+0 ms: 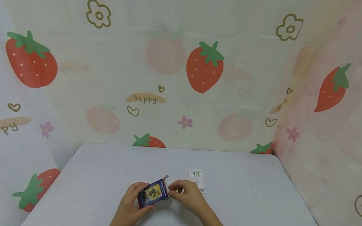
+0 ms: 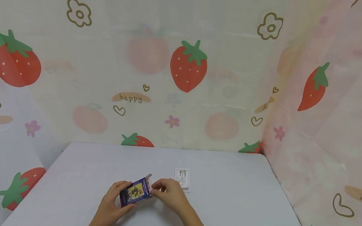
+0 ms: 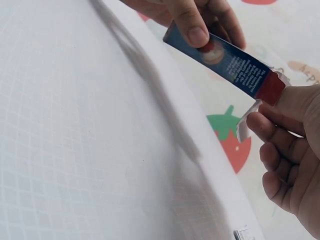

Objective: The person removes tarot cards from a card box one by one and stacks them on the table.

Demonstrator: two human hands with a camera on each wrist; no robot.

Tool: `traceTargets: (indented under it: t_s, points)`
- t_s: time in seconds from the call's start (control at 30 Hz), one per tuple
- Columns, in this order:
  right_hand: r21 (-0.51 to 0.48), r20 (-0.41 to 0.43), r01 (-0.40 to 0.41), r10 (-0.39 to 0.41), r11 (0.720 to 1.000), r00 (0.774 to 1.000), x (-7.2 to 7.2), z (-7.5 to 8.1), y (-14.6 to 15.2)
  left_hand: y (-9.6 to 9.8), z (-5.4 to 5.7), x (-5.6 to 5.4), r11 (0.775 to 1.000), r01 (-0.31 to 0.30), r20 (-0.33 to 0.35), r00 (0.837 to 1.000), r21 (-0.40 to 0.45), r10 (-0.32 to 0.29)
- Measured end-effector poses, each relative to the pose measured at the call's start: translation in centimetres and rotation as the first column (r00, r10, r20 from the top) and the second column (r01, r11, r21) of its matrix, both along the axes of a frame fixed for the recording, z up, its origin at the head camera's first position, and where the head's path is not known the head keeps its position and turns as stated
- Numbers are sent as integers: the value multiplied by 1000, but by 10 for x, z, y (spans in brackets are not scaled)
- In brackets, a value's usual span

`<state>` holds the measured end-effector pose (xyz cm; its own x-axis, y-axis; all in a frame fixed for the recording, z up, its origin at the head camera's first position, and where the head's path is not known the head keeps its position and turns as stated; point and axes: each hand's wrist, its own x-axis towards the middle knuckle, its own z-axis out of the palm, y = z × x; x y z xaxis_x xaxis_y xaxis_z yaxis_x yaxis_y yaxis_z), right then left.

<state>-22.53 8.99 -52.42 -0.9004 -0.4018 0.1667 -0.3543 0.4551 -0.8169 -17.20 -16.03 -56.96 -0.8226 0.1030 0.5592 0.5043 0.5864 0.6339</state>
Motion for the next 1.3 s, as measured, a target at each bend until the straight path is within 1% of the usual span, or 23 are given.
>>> traceTargets:
  t_s: [0.17,0.3,0.53,0.63,0.87,1.1,1.3]
  points:
    - [1,3,7,-7,1000,1000,1,0,-1,1,2,1,1000,-7,16,1000,-5,7]
    - [-2,0,11,-11,1000,1000,2,0,-2,0,1,1,1000,-7,19,1000,-11,7]
    - [15,-14,15,-15,1000,1000,1,-3,-3,-1,-2,1,1000,20,-11,1000,-5,-20]
    - [20,-23,15,-15,1000,1000,1,-5,-3,-1,-2,1,1000,23,-16,1000,-9,-23]
    - [13,-27,12,-12,1000,1000,1,-3,-2,-1,-3,0,999,36,-34,999,-9,-36]
    - [24,-23,13,-13,1000,1000,0,-2,-1,-1,-1,0,1000,26,-8,1000,-7,-26]
    - [33,-33,25,-24,999,999,-1,-1,0,1,1,1,1000,15,-6,1000,-9,-15]
